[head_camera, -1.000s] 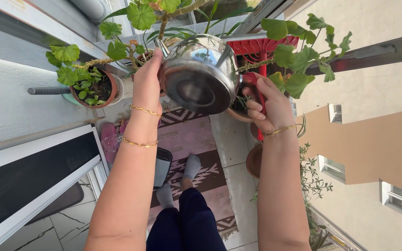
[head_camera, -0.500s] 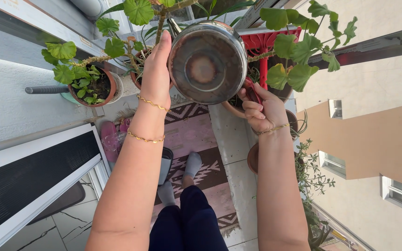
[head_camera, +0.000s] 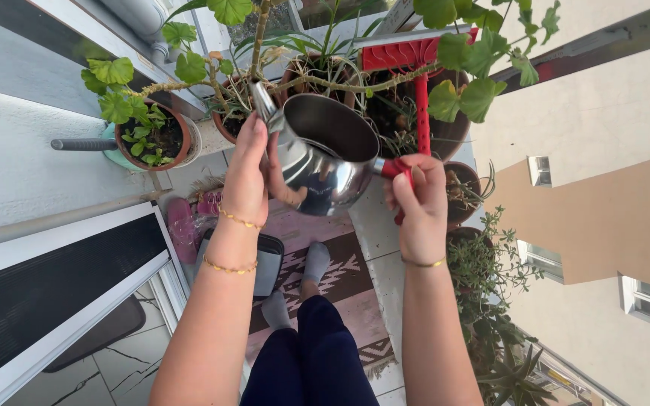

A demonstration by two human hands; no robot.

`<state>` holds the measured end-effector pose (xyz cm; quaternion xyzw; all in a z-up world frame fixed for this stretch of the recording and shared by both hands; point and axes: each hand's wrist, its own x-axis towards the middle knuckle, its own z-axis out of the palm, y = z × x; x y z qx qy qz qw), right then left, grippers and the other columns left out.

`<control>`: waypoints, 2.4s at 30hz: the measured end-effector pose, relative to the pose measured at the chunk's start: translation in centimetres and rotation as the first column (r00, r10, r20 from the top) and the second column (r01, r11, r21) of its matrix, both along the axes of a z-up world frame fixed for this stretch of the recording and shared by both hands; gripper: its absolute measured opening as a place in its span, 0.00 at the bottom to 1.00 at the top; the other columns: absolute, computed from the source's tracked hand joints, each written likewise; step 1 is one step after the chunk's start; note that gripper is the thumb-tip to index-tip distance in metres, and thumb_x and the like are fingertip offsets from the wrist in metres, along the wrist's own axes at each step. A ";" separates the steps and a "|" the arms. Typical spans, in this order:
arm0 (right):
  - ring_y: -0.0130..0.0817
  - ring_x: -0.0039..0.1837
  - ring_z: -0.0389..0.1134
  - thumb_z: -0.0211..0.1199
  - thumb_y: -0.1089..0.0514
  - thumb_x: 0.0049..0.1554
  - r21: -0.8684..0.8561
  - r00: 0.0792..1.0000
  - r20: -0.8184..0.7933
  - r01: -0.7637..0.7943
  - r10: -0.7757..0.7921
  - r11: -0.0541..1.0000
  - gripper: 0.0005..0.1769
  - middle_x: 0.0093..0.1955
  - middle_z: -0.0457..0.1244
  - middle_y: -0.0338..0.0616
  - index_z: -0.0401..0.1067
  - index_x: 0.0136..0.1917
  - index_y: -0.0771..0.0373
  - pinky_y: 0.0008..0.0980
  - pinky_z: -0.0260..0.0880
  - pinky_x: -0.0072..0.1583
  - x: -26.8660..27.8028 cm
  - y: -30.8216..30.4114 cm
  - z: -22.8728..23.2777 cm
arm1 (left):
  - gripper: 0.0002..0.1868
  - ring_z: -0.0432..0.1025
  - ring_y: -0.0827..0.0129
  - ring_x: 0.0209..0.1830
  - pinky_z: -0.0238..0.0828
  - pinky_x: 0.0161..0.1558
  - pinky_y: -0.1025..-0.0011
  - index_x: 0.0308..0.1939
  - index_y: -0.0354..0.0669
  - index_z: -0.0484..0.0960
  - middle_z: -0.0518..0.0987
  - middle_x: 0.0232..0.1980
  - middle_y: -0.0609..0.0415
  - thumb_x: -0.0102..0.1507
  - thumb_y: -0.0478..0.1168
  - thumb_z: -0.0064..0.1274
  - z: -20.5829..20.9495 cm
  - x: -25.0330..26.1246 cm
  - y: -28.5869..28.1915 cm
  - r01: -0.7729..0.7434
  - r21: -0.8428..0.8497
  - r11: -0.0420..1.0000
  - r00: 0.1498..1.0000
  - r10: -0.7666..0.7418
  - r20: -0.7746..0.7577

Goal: The person carries a small metal pot of water along a balcony ledge of potted plants and pours water at the base of several pots. They also pick dried leaves and stems from the plants and place the debris in a bag, then open the balcony door while holding the pot.

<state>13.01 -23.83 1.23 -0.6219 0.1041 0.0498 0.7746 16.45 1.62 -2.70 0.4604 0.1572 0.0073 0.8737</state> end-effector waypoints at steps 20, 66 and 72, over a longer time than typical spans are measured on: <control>0.24 0.53 0.66 0.71 0.67 0.54 -0.356 0.968 0.097 0.251 -0.232 0.900 0.19 0.53 0.67 0.40 0.70 0.58 0.68 0.24 0.68 0.57 -25.9 -1.7 7.6 | 0.17 0.72 0.73 0.24 0.71 0.22 0.75 0.64 0.38 0.74 0.79 0.49 0.49 0.76 0.44 0.41 10.3 -19.7 -1.9 0.350 0.085 0.933 0.924 -0.328 -0.197; 0.18 0.31 0.56 0.60 0.59 0.64 0.029 0.652 -0.309 0.734 -0.692 0.679 0.14 0.40 0.66 0.44 0.59 0.61 0.60 0.20 0.55 0.34 -43.8 -13.3 17.6 | 0.21 0.73 0.78 0.46 0.72 0.48 0.77 0.61 0.33 0.80 0.81 0.51 0.55 0.73 0.46 0.49 8.1 -23.4 -36.0 0.939 -0.026 0.342 0.321 -0.902 -0.289; 0.18 0.32 0.58 0.62 0.59 0.62 -0.230 0.524 -0.338 0.759 -0.781 0.609 0.14 0.35 0.65 0.39 0.63 0.59 0.60 0.21 0.56 0.34 -41.1 -13.9 14.8 | 0.29 0.72 0.77 0.62 0.67 0.64 0.77 0.69 0.31 0.72 0.78 0.65 0.53 0.73 0.50 0.46 6.0 -27.0 -35.4 0.928 0.099 0.359 0.371 -0.908 -0.193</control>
